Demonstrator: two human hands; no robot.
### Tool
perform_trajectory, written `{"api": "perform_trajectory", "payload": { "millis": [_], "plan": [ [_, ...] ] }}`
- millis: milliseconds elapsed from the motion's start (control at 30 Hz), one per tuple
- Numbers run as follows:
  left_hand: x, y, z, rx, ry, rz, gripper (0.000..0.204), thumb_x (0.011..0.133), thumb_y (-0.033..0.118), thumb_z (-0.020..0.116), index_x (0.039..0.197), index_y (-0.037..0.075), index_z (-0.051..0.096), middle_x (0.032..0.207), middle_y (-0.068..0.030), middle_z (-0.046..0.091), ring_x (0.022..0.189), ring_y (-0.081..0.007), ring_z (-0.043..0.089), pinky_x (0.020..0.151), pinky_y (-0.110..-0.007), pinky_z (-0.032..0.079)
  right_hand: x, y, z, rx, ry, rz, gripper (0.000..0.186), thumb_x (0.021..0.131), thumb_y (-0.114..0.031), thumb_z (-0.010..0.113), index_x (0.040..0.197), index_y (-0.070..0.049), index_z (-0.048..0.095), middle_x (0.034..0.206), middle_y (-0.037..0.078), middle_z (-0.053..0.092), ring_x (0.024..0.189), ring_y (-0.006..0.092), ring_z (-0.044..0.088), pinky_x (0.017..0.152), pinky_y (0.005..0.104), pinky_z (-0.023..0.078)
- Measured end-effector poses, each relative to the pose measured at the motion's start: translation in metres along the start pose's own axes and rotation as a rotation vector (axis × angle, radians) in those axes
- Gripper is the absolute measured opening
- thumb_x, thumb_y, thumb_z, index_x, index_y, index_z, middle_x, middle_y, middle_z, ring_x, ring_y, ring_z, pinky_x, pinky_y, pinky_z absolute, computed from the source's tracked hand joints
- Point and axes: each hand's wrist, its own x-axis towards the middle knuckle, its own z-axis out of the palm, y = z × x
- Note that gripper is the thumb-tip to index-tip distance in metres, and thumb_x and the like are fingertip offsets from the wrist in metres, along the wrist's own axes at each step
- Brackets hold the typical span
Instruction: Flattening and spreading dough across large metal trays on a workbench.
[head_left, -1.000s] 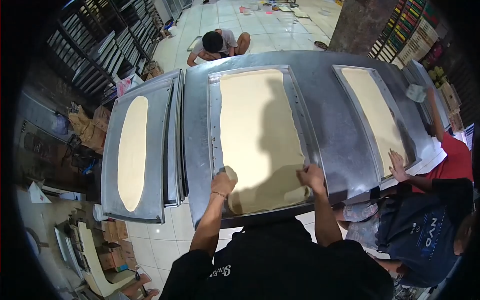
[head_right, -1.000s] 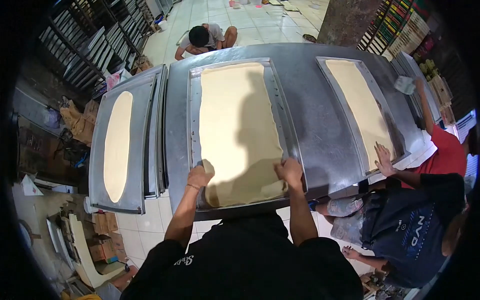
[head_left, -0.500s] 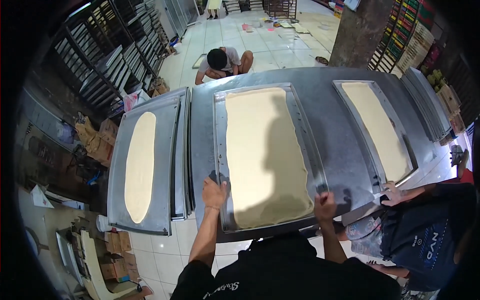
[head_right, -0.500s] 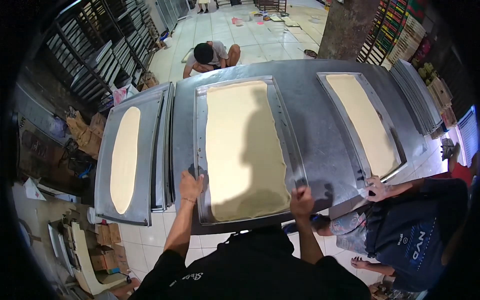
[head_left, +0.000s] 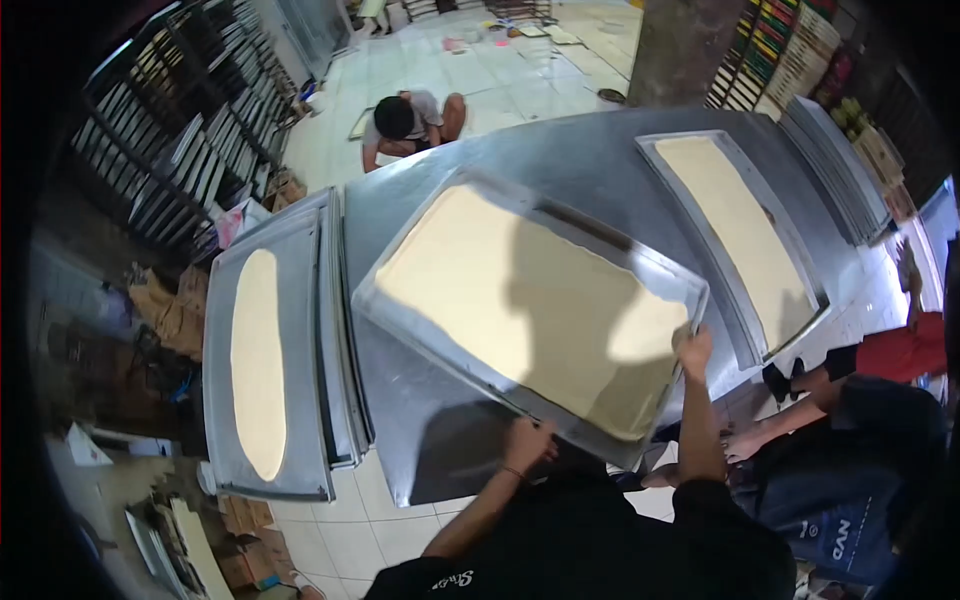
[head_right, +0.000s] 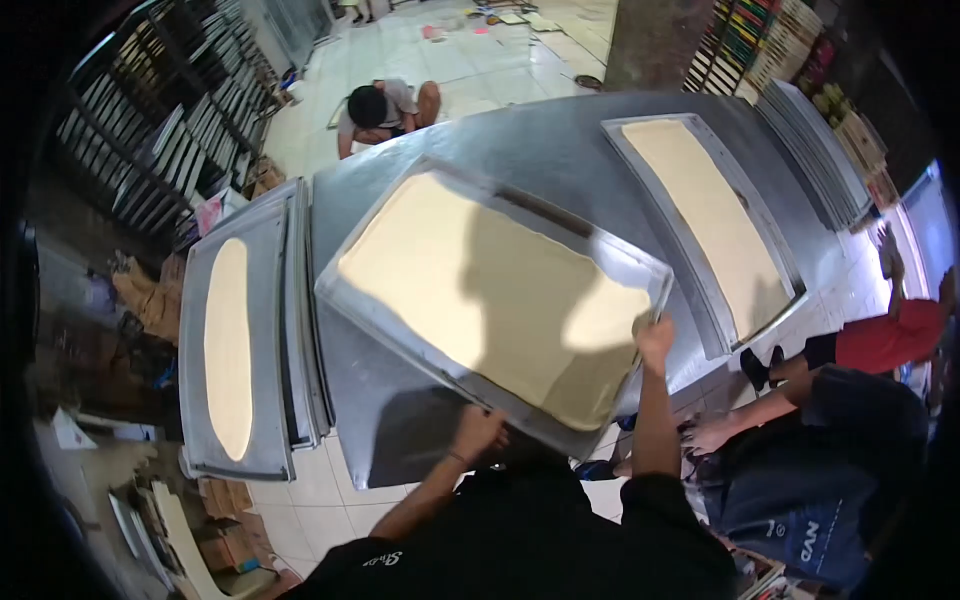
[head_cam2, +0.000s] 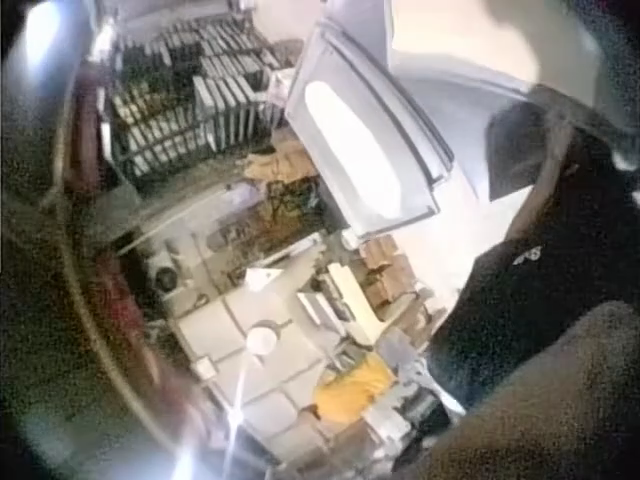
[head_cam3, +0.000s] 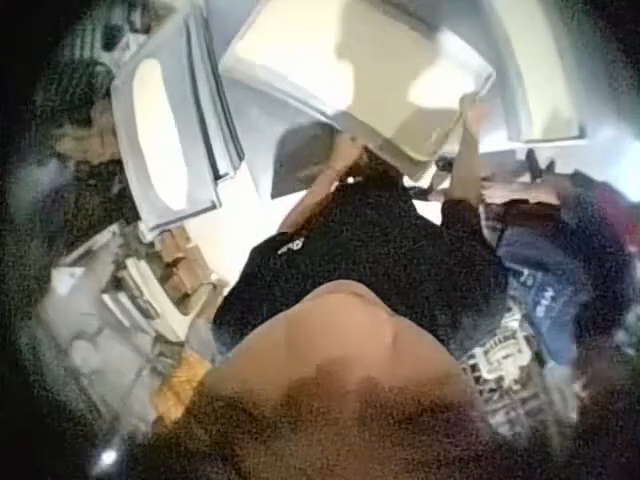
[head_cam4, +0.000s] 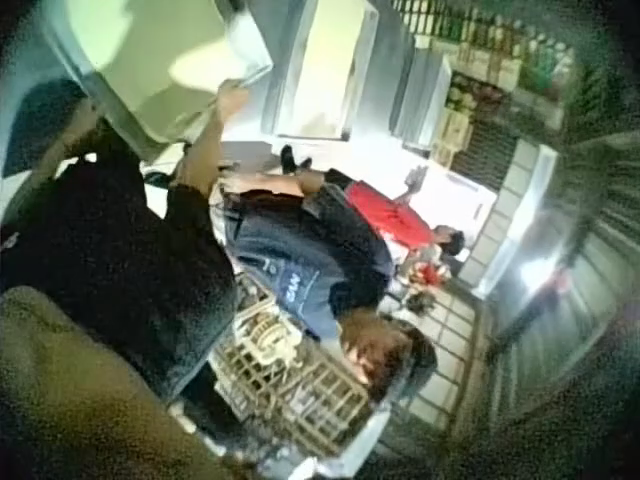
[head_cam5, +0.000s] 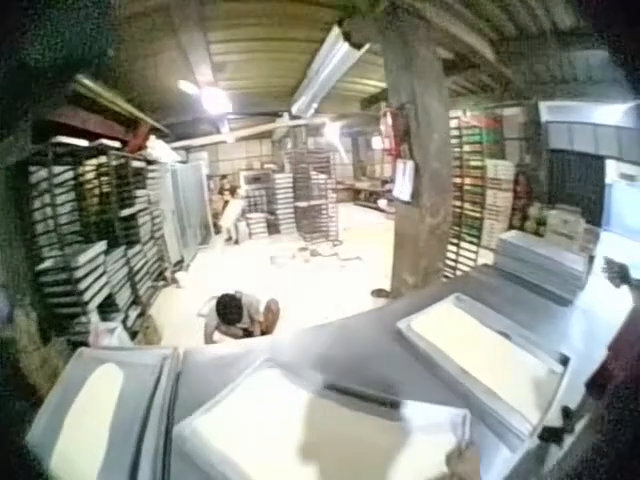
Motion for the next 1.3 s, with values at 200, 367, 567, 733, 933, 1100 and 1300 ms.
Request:
{"api": "perform_trajectory", "payload": {
  "millis": [200,367,567,733,933,1100,1300],
  "plan": [
    [0.048,0.107,-0.022,-0.226,-0.418,0.145,0.026,0.083,0.026,0.059,0.088,0.000,0.064,0.073,-0.0054,0.063,0.061,-0.0142,0.055,0.058,-0.027,0.044,0.128,0.013,0.022,-0.069,-0.061,-0.311,0.017,0.067,-0.009,0.051,0.079,0.001,0.058,0.074,0.021,0.060,0.063,0.0383,0.054,0.060,0.0450,0.043],
    [0.222,0.153,-0.072,0.259,0.521,0.719,0.027,0.078,0.010,0.054,0.104,0.005,0.060,0.099,-0.0123,0.062,0.087,-0.0291,0.058,0.078,-0.036,0.046,0.155,-0.028,0.022,-0.505,-0.216,-0.647,0.033,0.074,-0.002,0.048,0.105,0.001,0.058,0.093,0.018,0.059,0.083,0.0382,0.055,0.076,0.0417,0.046],
    [0.315,0.209,-0.007,0.783,0.771,0.820,0.026,0.080,0.018,0.055,0.103,0.007,0.051,0.094,-0.0134,0.057,0.083,-0.0288,0.054,0.078,-0.042,0.043,0.126,-0.110,0.011,0.006,-0.213,-0.434,0.044,0.076,0.001,0.044,0.119,0.003,0.051,0.117,0.021,0.055,0.099,0.0394,0.054,0.085,0.0390,0.045],
    [0.343,0.232,-0.018,0.429,0.235,0.259,0.015,0.082,0.018,0.055,0.089,0.004,0.053,0.088,-0.0119,0.058,0.079,-0.0295,0.055,0.076,-0.038,0.044,0.131,-0.094,0.042,-0.062,-0.283,-0.517,0.046,0.080,-0.002,0.044,0.124,0.010,0.043,0.127,0.026,0.047,0.115,0.0420,0.047,0.094,0.0376,0.041],
    [0.347,0.205,-0.047,0.362,0.537,0.643,0.013,0.081,0.016,0.055,0.088,0.005,0.055,0.089,-0.0127,0.057,0.079,-0.0297,0.055,0.072,-0.037,0.043,0.118,-0.087,0.061,-0.338,-0.331,-0.695,0.049,0.087,-0.014,0.043,0.128,0.011,0.037,0.132,0.028,0.041,0.124,0.0431,0.038,0.101,0.0443,0.033],
    [0.310,0.183,-0.030,0.630,0.793,0.570,0.009,0.082,0.014,0.053,0.087,0.006,0.055,0.086,-0.0112,0.056,0.076,-0.0293,0.054,0.070,-0.038,0.043,0.122,-0.115,0.047,-0.340,-0.390,-0.729,0.055,0.089,-0.023,0.043,0.131,0.011,0.033,0.136,0.029,0.035,0.128,0.0431,0.031,0.105,0.0488,0.026],
    [0.324,0.172,-0.085,0.481,0.726,0.584,0.009,0.083,0.015,0.052,0.090,0.009,0.054,0.086,-0.0093,0.053,0.078,-0.0280,0.051,0.072,-0.038,0.040,0.114,-0.136,0.066,-0.278,-0.443,-0.738,0.059,0.091,-0.029,0.041,0.135,0.009,0.028,0.140,0.028,0.030,0.131,0.0430,0.027,0.106,0.0498,0.023]
  ]
}}
